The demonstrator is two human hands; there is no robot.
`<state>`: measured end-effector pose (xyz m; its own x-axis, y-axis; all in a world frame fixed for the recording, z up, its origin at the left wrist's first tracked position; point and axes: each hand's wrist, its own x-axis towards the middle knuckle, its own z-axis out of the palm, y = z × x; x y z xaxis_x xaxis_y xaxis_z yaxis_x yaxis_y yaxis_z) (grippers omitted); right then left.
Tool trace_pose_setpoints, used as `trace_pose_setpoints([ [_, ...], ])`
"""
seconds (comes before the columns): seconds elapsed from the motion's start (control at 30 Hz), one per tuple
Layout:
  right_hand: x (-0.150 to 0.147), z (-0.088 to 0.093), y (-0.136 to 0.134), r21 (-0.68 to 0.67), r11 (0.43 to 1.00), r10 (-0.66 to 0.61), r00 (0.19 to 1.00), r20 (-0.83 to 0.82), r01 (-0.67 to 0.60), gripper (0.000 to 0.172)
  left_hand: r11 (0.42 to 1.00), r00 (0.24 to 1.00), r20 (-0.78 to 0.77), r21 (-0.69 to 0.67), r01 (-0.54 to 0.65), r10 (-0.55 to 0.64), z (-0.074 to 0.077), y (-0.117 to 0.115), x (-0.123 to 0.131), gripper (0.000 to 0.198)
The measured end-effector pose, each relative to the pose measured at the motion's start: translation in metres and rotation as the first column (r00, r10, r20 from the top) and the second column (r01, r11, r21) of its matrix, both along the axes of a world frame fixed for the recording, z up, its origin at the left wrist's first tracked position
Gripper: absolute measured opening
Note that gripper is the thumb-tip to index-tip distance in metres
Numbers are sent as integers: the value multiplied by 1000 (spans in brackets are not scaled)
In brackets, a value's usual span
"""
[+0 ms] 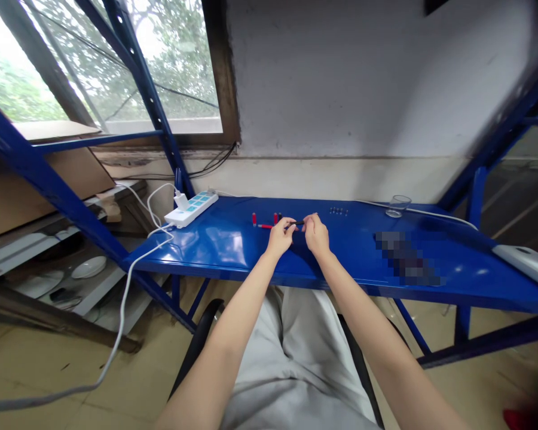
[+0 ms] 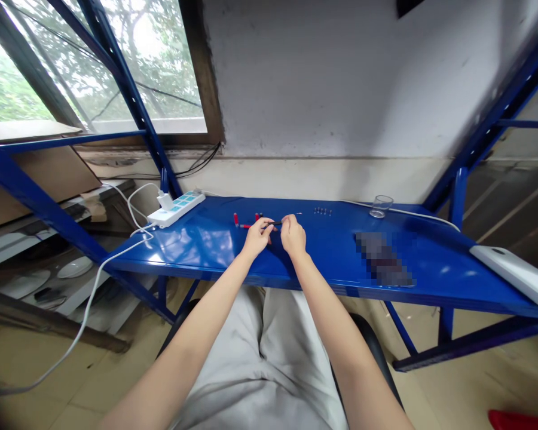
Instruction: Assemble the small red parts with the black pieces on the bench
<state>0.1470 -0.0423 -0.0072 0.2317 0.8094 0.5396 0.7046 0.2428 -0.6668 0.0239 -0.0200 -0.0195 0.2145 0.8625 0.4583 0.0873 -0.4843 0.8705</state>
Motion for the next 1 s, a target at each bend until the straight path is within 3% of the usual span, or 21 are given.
trace_pose_setpoints([
  [0.2,-2,3,-2,-113,988,-83,982,170,103,56,1000,1000,-7,-21,20,-20,0,0,1,15],
  [0.47,-1,2,-1,-41,991,-116,982,148,124,57,1000,999,45,-11,2,-1,7,-6,-1,18],
  [0.7,-2,1,0,86,993,-99,985,143,87,57,999,999,-38,17,-33,34,10,-10,-1,21],
  [1.0,-3,1,-1,91,994,-73,981,181,58,55,999,999,-21,-8,-41,41,6,-7,0,38],
])
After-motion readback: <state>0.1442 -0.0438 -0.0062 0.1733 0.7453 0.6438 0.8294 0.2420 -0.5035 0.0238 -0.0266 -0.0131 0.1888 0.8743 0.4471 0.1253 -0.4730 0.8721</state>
